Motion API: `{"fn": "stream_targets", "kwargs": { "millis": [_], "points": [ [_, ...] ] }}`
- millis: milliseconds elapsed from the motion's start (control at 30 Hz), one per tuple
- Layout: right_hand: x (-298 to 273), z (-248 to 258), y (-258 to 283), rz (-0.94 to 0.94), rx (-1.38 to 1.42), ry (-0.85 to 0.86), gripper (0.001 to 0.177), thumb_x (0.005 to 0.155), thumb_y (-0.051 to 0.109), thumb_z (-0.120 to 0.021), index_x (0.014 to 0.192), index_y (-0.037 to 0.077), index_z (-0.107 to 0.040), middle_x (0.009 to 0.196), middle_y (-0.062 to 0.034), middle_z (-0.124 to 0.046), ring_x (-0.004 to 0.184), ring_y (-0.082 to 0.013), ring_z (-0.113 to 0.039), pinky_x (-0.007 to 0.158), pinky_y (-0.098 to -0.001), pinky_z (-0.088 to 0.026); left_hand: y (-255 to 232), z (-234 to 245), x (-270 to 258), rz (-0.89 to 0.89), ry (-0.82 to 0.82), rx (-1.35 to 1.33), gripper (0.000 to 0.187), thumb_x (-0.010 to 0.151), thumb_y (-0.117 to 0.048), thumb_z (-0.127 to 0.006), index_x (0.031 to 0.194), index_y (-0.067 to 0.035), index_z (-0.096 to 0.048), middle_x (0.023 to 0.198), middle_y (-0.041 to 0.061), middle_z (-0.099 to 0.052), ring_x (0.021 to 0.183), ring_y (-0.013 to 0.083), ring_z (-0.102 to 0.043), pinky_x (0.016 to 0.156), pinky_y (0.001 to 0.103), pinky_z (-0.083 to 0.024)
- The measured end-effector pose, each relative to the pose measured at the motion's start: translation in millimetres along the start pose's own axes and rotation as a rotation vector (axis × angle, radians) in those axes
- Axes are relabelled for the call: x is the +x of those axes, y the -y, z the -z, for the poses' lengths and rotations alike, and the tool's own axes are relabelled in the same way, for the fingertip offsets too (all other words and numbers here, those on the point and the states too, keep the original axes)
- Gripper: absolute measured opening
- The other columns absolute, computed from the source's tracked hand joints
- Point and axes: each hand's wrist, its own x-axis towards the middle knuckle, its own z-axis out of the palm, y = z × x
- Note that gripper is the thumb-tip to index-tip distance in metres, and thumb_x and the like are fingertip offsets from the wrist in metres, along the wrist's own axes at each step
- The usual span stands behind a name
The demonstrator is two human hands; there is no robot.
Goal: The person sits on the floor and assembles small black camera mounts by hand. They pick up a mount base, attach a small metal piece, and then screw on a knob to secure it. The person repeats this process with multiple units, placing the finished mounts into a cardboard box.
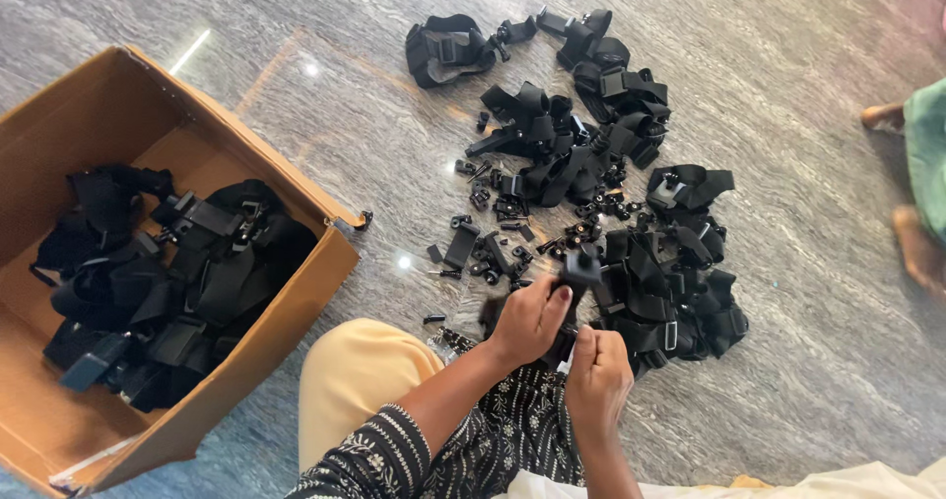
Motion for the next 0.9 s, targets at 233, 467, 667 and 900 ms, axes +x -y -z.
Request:
{"fn": "stream_targets", "kwargs": {
  "millis": [233, 467, 667, 900],
  "points": [
    [27, 5, -6, 0.271, 0.051, 0.126, 0.025, 0.095, 0.02, -0.066, 0.083, 0.001, -0.057, 0.072, -0.0155, -0.056, 0.057, -0.0312, -0.058, 0.053, -0.0402, -0.046, 17, -7, 7, 0.273, 0.042, -0.232, 0.047, 0.109, -0.043, -0.046, 0.096, 0.0, -0.061, 0.075, 0.014, -0.064, 0.069, 0.0219, -0.06, 0.066, 0.041, -0.049],
    [20, -6, -9, 0.187, -0.136, 0.103, 0.037, 0.104, 0.022, -0.054, 0.073, 0.003, -0.048, 0.065, -0.0192, -0.049, 0.057, -0.041, -0.053, 0.055, -0.048, -0.04, 14, -5, 6, 0.264, 0.023, -0.099, 0.045, 0.109, -0.038, -0.047, 0.086, 0.001, -0.055, 0.071, 0.022, -0.061, 0.068, 0.0395, -0.063, 0.062, 0.047, -0.046],
    [6, -15, -30, 0.12, -0.079, 0.084, 0.043, 0.111, 0.028, -0.048, 0.076, 0.003, -0.048, 0.066, -0.0163, -0.048, 0.057, -0.0364, -0.05, 0.056, -0.0458, -0.039, 5, 2, 3, 0.108, 0.022, -0.039, 0.034, 0.109, -0.031, -0.049, 0.092, -0.001, -0.054, 0.07, 0.021, -0.06, 0.069, 0.0422, -0.063, 0.061, 0.049, -0.046],
    [-16, -33, -55, -0.775, 0.765, 0.182, 0.048, 0.112, 0.038, -0.051, 0.078, 0.004, -0.048, 0.065, 0.0025, -0.041, 0.056, -0.0125, -0.036, 0.049, -0.0345, -0.026, -3, 10, -2, -0.156, 0.134, 0.161, 0.026, 0.107, -0.028, -0.053, 0.1, -0.003, -0.054, 0.075, 0.019, -0.062, 0.069, 0.0413, -0.065, 0.06, 0.05, -0.049]
  ]
}}
